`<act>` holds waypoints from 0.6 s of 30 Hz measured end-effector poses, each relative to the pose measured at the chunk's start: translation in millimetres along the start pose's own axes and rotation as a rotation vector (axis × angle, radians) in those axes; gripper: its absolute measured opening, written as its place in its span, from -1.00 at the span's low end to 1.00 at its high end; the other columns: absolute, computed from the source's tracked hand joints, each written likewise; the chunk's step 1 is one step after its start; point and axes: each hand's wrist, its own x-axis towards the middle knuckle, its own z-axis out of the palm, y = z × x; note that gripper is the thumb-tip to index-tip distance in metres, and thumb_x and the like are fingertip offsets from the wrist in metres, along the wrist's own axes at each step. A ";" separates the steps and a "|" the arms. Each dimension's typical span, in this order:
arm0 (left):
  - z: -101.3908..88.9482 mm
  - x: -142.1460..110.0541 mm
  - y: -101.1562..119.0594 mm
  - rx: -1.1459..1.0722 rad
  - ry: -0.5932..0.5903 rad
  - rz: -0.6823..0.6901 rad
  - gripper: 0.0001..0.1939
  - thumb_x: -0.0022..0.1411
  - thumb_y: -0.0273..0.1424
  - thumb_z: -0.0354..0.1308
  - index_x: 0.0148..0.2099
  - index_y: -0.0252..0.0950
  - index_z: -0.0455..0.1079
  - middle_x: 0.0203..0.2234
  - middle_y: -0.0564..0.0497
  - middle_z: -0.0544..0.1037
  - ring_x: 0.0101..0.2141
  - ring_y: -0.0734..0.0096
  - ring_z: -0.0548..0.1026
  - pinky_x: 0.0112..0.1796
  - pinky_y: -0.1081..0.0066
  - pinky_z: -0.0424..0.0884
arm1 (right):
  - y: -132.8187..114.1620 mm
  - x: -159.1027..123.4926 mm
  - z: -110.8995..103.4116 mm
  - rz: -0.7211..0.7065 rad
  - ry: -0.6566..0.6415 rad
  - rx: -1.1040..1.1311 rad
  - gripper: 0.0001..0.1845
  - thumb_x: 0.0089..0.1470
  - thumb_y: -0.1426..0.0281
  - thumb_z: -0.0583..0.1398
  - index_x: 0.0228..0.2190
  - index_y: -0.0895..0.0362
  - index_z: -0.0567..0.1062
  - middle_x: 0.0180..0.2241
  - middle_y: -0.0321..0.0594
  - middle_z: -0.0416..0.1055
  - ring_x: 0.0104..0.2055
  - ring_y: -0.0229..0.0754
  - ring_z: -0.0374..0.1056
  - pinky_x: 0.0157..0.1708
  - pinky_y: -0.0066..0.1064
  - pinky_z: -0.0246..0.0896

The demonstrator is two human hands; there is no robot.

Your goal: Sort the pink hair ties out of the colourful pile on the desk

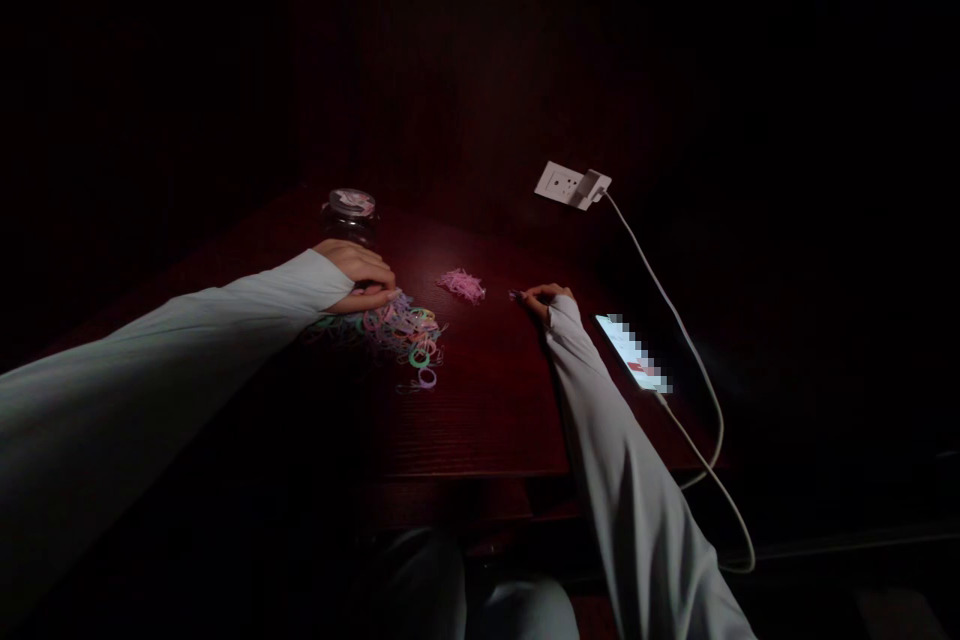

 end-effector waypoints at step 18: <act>-1.9 1.1 3.5 0.028 -0.009 -0.006 -0.62 0.55 -0.30 0.05 -0.29 -0.28 0.58 -0.45 0.05 0.60 -0.36 0.44 0.44 -0.25 0.42 0.24 | -3.0 3.2 19.0 -0.147 -0.036 0.093 -0.63 0.17 0.05 0.32 -0.13 0.00 0.73 -0.05 -0.06 0.59 -0.02 0.04 0.48 0.11 -0.09 0.38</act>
